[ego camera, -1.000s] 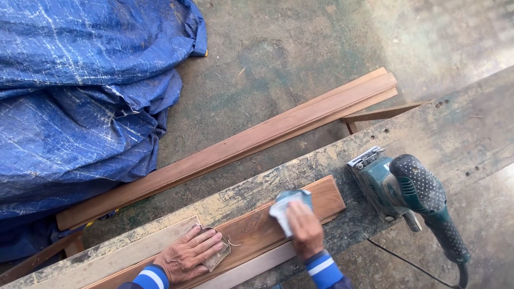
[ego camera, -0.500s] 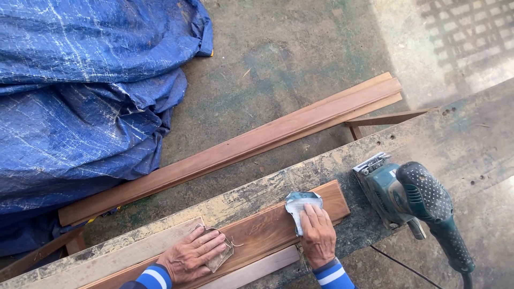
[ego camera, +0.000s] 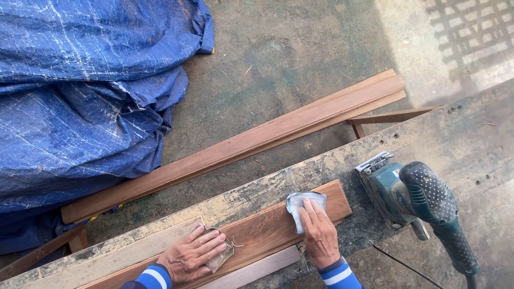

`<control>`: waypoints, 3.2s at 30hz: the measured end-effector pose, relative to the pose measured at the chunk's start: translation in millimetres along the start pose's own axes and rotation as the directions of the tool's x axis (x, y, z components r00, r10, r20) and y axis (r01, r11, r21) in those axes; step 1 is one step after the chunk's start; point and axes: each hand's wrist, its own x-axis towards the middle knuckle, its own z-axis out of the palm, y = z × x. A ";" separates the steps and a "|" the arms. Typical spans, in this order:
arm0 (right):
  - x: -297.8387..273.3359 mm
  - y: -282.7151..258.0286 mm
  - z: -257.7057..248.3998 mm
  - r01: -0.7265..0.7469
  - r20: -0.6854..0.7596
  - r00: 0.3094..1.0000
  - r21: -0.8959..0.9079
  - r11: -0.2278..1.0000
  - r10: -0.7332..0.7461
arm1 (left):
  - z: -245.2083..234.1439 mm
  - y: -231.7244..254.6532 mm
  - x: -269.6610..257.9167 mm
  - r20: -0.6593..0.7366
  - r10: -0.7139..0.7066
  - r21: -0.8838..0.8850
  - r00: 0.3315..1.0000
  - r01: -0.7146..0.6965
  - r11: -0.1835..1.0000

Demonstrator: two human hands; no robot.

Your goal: Sanding a long piece of wood using both a power orbital sander and manual sandpaper to smooth the surface.

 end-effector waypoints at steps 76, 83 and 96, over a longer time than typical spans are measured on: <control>-41.8 -182.5 119.2 0.182 -0.185 0.968 0.063 0.981 -0.168 | 13.1 -28.1 -258.0 -0.186 -0.098 0.125 0.978 0.123 0.985; -30.3 -212.3 134.9 -0.211 -0.350 0.919 -0.052 0.976 0.180 | 16.3 -26.9 -259.9 -0.192 -0.099 0.099 0.976 0.120 0.988; -32.6 -127.3 120.7 -0.285 -0.362 0.905 -0.122 0.951 0.225 | 6.9 -24.1 -260.1 -0.160 -0.108 0.105 0.981 0.126 0.987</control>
